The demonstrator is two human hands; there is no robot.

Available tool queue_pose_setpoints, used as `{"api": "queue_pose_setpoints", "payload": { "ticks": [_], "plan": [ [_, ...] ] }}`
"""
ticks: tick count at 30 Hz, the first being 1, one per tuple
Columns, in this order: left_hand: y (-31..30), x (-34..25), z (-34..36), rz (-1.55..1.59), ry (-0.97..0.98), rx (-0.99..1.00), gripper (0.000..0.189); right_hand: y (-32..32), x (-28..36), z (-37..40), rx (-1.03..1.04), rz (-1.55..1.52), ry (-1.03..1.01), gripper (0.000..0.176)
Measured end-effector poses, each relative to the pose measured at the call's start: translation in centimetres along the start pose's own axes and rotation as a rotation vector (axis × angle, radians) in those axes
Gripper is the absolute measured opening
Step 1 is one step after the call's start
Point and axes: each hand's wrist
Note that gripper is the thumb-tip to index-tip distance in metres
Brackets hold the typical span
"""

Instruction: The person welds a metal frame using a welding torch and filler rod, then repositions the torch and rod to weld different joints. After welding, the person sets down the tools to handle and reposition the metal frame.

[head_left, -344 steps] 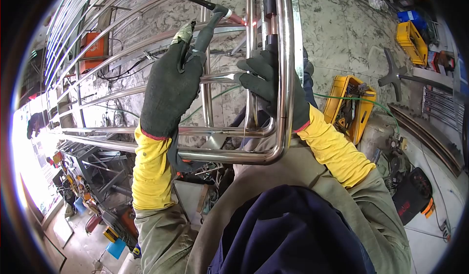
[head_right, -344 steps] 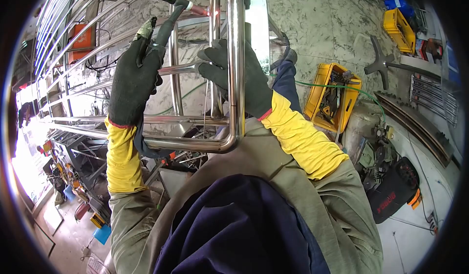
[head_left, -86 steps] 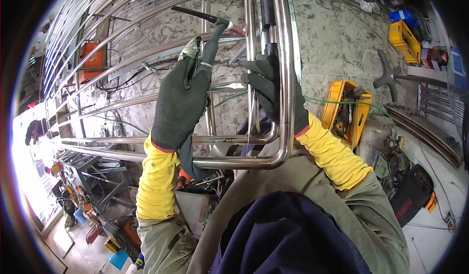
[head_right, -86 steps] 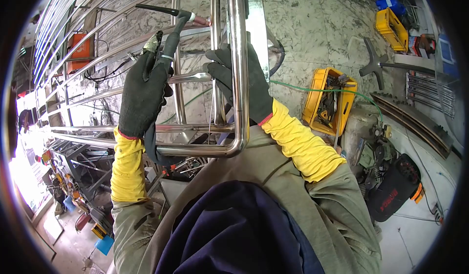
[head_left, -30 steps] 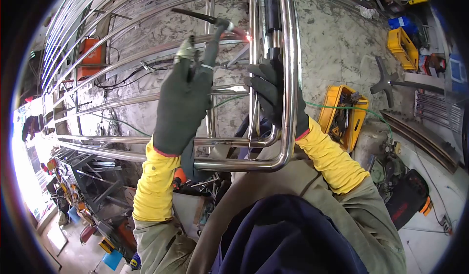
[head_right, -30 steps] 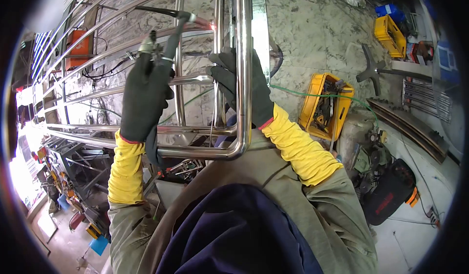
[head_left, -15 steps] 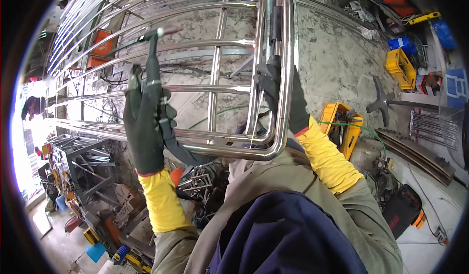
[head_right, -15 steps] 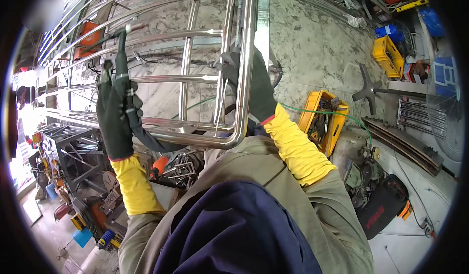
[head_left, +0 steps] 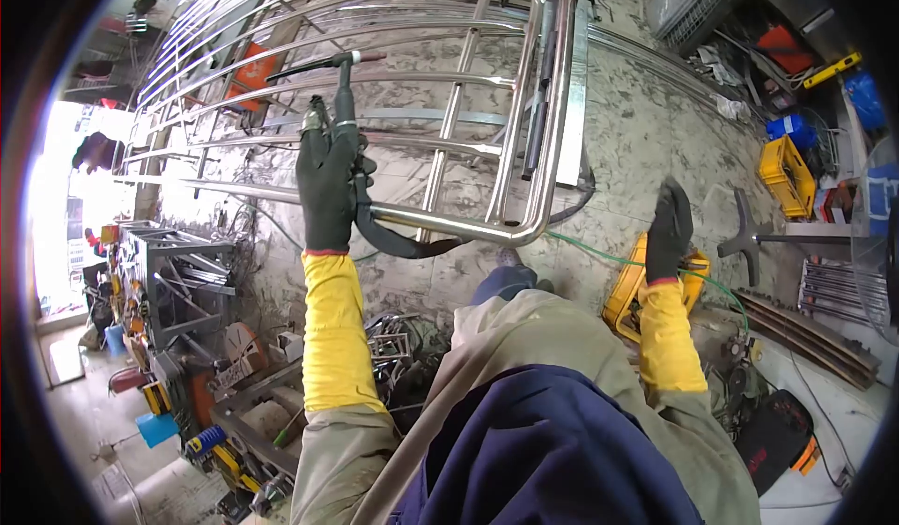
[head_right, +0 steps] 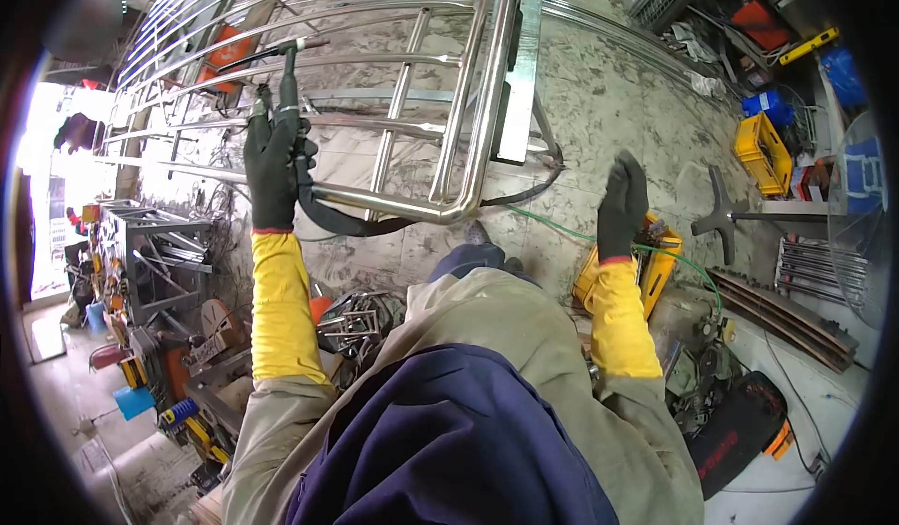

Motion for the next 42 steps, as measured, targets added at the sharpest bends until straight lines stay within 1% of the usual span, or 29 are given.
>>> {"api": "queue_pose_setpoints", "payload": {
  "ticks": [2,3,4,6,7,8,10,11,12,14,15,16,18,19,20,22,23,24,26,28,30,31,32,34,35,37,40,41,42],
  "plan": [
    [0.7,-0.3,0.0,-0.091,0.042,0.008,0.017,-2.3,-0.5,3.1,0.044,0.015,0.031,0.034],
    [0.7,-0.1,-0.1,-0.101,0.04,0.007,0.019,-3.1,1.0,4.6,0.109,-0.085,0.222,0.041],
    [0.7,-0.3,-0.2,-0.113,0.039,0.004,0.019,-3.2,-0.1,6.1,0.114,-0.092,0.23,0.041],
    [1.0,-0.5,-0.2,-0.167,-0.002,0.004,0.018,-3.4,-2.4,8.9,0.047,-0.494,0.218,0.042],
    [1.2,-0.5,-0.3,-0.159,-0.011,0.01,0.019,-3.8,-0.1,9.7,0.086,-0.554,0.287,0.042],
    [1.3,-0.5,-0.2,-0.159,-0.012,0.017,0.019,-4.0,1.0,10.6,0.079,-0.553,0.289,0.042],
    [1.7,-0.9,-0.1,-0.218,-0.029,0.025,0.02,-4.1,2.8,11.7,0.215,-0.701,0.084,0.042],
    [1.9,-1.0,-0.2,-0.218,-0.026,0.035,0.02,-3.8,4.0,11.9,0.259,-0.672,0.059,0.049],
    [1.9,-0.9,-0.3,-0.242,-0.038,0.032,0.022,-3.3,5.0,12.3,0.247,-0.67,0.058,0.049],
    [1.9,-0.7,-0.4,-0.262,-0.058,0.042,0.023,-2.4,6.9,13.3,0.328,-0.556,0.137,0.055],
    [2.0,-0.7,-0.4,-0.257,-0.052,0.043,0.023,-3.0,10.9,11.7,0.419,-0.354,-0.106,0.048],
    [2.0,-0.7,-0.4,-0.25,-0.047,0.044,0.023,-2.5,12.1,12.1,0.439,-0.201,-0.022,0.045],
    [1.7,-0.7,-0.5,-0.233,-0.074,0.06,0.023,-1.1,12.8,12.5,0.469,0.074,-0.202,0.052],
    [1.5,-0.6,-0.5,-0.223,-0.099,0.07,0.023,-0.4,14.1,12.5,0.429,0.036,-0.242,0.046],
    [1.1,-0.5,-0.6,-0.211,-0.124,0.08,0.023,0.1,14.5,12.7,0.422,0.058,-0.241,0.046],
    [0.4,-0.4,-0.8,-0.194,-0.14,0.13,0.024,1.0,15.1,13.3,0.524,0.091,-0.075,0.043],
    [0.2,-0.3,-0.7,-0.137,-0.119,0.155,0.026,1.7,15.5,13.7,0.493,0.031,0.003,0.039],
    [0.0,-0.2,-0.4,-0.076,-0.104,0.178,0.028,2.3,16.4,14.0,0.478,0.064,0.015,0.039],
    [-0.1,-1.4,0.4,0.065,-0.186,0.166,0.031,3.8,18.7,14.5,0.257,0.255,-0.035,0.028],
    [-0.5,-2.2,0.1,0.212,-0.259,0.14,0.034,4.9,20.6,15.0,0.277,0.381,0.017,0.039],
    [-1.1,-2.5,-0.6,0.405,-0.414,0.147,0.036,6.5,22.5,14.9,0.361,0.405,0.04,0.042],
    [-1.6,-2.5,-1.1,0.46,-0.479,0.155,0.039,7.6,21.0,15.5,0.318,0.386,-0.02,0.044],
    [-2.0,-2.4,-1.4,0.466,-0.502,0.165,0.039,7.6,20.0,16.6,0.391,0.326,0.188,0.046],
    [-2.4,-2.4,-2.2,0.499,-0.621,0.235,0.038,8.6,20.9,16.1,0.435,0.42,0.092,0.046],
    [-2.6,-2.6,-2.8,0.491,-0.636,0.251,0.038,9.0,20.8,15.9,0.422,0.424,0.11,0.046],
    [-3.1,-3.7,-4.2,0.456,-0.729,0.287,0.036,9.3,20.7,15.7,0.433,0.611,-0.189,0.049],
    [-3.1,-6.4,-7.8,0.302,-0.714,0.334,0.033,9.5,21.9,15.0,0.423,0.455,-0.221,0.048],
    [-3.2,-6.1,-9.3,0.304,-0.685,0.374,0.033,9.6,21.7,14.9,0.416,0.498,-0.229,0.046],
    [-2.8,-6.6,-10.7,0.292,-0.718,0.391,0.035,9.9,21.9,14.8,0.409,0.478,-0.222,0.046]
  ]
}}
Point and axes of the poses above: each hand's wrist, its own z-axis away from the middle knuckle, its own y-axis out of the palm, x = y × z, and after that the axes turned 14 degrees about z, right-handed
